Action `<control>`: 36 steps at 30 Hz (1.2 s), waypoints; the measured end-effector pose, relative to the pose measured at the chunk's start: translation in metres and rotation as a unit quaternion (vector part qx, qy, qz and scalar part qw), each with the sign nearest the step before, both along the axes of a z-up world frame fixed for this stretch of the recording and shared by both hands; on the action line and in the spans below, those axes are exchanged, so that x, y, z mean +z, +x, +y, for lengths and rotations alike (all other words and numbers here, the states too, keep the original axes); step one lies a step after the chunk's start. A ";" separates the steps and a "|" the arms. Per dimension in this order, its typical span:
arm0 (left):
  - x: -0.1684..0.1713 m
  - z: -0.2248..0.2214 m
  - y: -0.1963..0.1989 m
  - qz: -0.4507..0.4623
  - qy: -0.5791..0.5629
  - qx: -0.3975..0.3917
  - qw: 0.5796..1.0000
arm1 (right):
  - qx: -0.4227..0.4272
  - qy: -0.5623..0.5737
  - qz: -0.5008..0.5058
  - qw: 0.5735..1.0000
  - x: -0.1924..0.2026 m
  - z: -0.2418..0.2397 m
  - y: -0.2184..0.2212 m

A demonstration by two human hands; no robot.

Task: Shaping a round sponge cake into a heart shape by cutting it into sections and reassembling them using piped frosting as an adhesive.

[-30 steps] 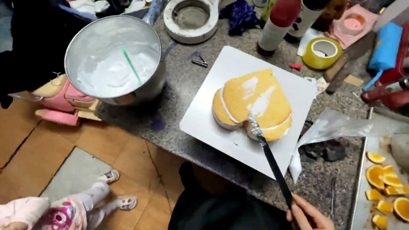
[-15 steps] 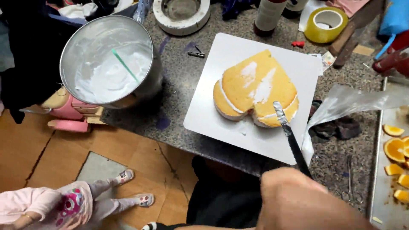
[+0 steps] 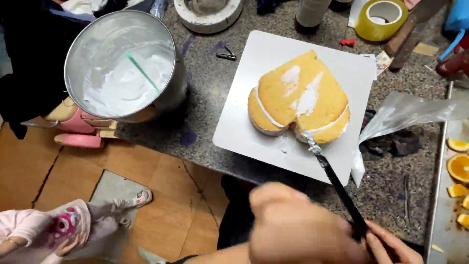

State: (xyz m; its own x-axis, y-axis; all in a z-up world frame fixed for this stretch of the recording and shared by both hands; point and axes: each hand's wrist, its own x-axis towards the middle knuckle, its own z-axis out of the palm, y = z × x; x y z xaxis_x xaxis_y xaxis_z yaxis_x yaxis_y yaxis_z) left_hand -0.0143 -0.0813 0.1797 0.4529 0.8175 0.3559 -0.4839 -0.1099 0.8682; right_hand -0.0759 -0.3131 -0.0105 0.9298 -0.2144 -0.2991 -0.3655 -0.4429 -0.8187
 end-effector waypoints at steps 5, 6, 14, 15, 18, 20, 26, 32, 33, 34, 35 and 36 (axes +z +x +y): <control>-0.112 0.113 0.019 0.069 0.246 -0.121 0.959 | 0.001 0.071 -0.051 0.996 0.019 0.012 0.007; -0.138 0.127 0.024 0.136 0.271 -0.114 0.946 | 0.030 0.014 -0.093 0.995 0.022 0.013 0.011; -0.215 0.144 0.018 0.270 0.320 -0.156 0.894 | 0.164 -0.180 -0.229 0.942 0.038 0.031 0.077; -0.217 0.141 0.016 0.289 0.309 -0.157 0.892 | 0.165 -0.221 -0.193 0.942 0.037 0.033 0.082; -0.219 0.136 0.012 0.313 0.302 -0.155 0.887 | 0.172 -0.297 -0.122 0.931 0.039 0.038 0.083; -0.220 0.132 0.008 0.319 0.303 -0.153 0.885 | 0.180 -0.333 -0.086 0.922 0.038 0.028 0.075; -0.214 0.119 -0.002 0.364 0.303 -0.145 0.869 | 0.178 -0.372 -0.160 0.897 0.078 0.010 0.044; -0.207 0.109 -0.013 0.374 0.305 -0.154 0.862 | 0.157 -0.331 -0.068 0.928 0.070 -0.022 0.013; -0.205 0.108 -0.015 0.390 0.296 -0.168 0.856 | 0.152 -0.284 -0.105 0.941 0.069 -0.013 0.011; -0.202 0.106 -0.017 0.406 0.287 -0.182 0.848 | 0.145 -0.236 -0.141 0.951 0.068 -0.003 0.010; -0.203 0.105 -0.019 0.408 0.287 -0.184 0.847 | 0.144 -0.235 -0.138 0.951 0.055 -0.007 0.007; -0.203 0.103 -0.021 0.401 0.295 -0.188 0.847 | 0.144 -0.185 -0.134 0.963 0.042 -0.011 0.005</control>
